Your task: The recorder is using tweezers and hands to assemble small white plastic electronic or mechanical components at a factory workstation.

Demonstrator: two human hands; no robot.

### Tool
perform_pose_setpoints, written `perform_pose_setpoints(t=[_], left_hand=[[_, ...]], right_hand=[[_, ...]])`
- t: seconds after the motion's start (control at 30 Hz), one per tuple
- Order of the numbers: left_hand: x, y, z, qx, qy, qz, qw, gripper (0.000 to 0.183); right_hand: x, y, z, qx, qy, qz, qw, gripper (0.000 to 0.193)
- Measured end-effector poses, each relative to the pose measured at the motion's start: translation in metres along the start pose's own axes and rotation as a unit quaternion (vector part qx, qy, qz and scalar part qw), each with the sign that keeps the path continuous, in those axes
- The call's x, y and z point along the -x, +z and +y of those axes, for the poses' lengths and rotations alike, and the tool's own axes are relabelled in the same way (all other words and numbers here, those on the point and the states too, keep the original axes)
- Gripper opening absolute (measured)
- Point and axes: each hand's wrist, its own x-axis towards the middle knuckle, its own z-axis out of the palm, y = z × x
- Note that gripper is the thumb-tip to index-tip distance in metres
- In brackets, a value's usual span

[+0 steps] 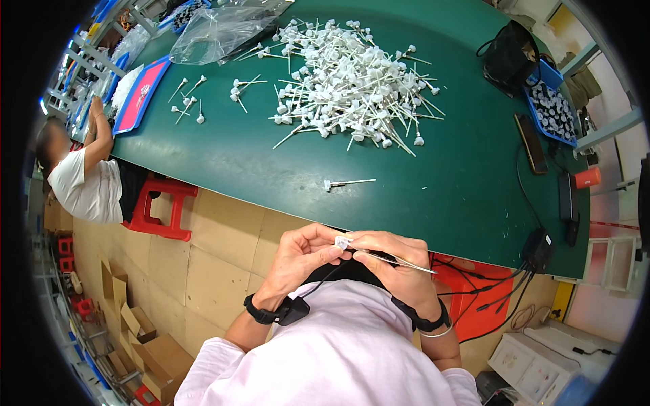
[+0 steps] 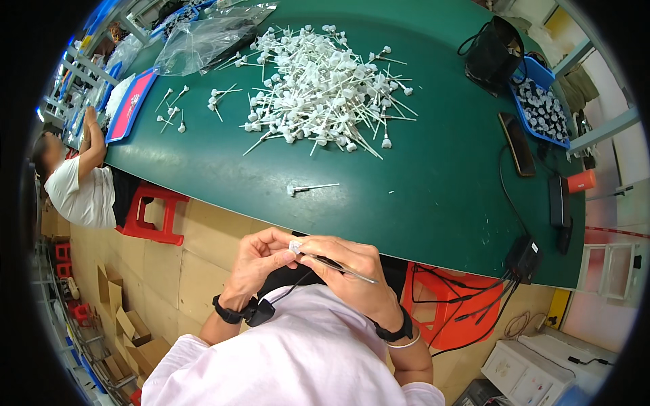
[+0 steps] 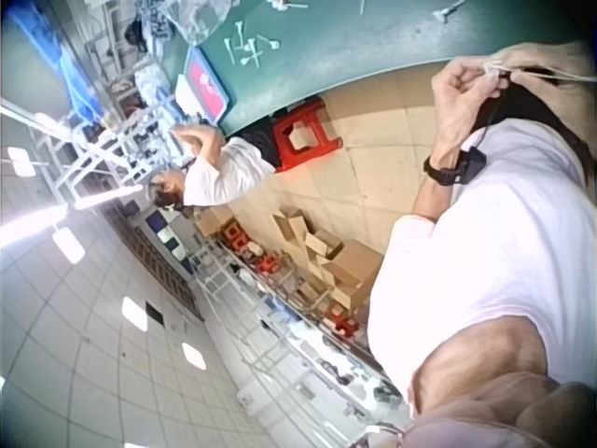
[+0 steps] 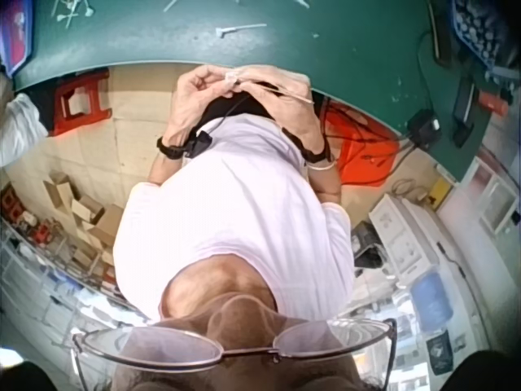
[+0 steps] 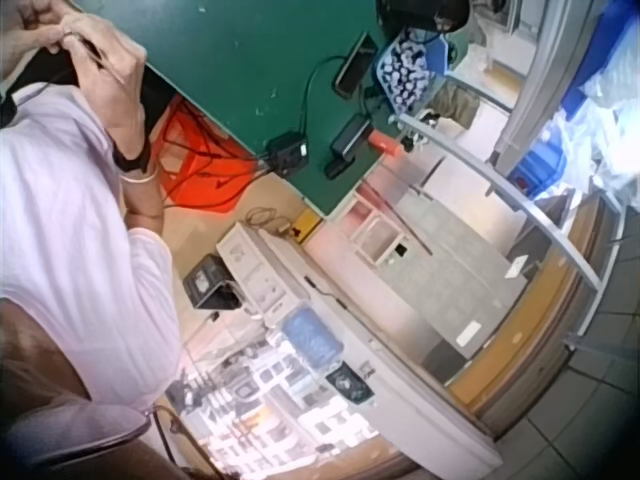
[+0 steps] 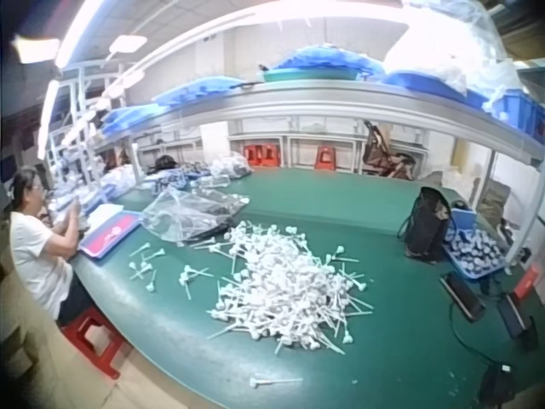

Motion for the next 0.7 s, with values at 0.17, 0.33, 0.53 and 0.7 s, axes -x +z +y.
perform_pose_setpoints(t=[0.17, 0.33, 0.53, 0.7], left_hand=[[-0.0012, 0.0032, -0.0027, 0.017, 0.017, 0.01, 1.0, 0.018], [-0.0011, 0.0033, -0.0043, 0.018, 0.028, 0.01, 0.999, 0.018], [-0.001, 0.0007, -0.0082, -0.001, 0.046, 0.013, 0.999, 0.02], [0.0003, 0.0055, -0.007, -0.005, 0.067, 0.021, 0.997, 0.019]], right_hand=[[0.0022, 0.0018, -0.0017, 0.02, -0.011, 0.026, 0.999, 0.021], [0.0035, 0.006, 0.0019, 0.028, -0.014, 0.024, 0.999, 0.021], [-0.0003, 0.0067, -0.0008, 0.038, -0.024, 0.017, 0.999, 0.022], [0.001, 0.008, 0.0013, 0.054, -0.026, 0.017, 0.998, 0.022]])
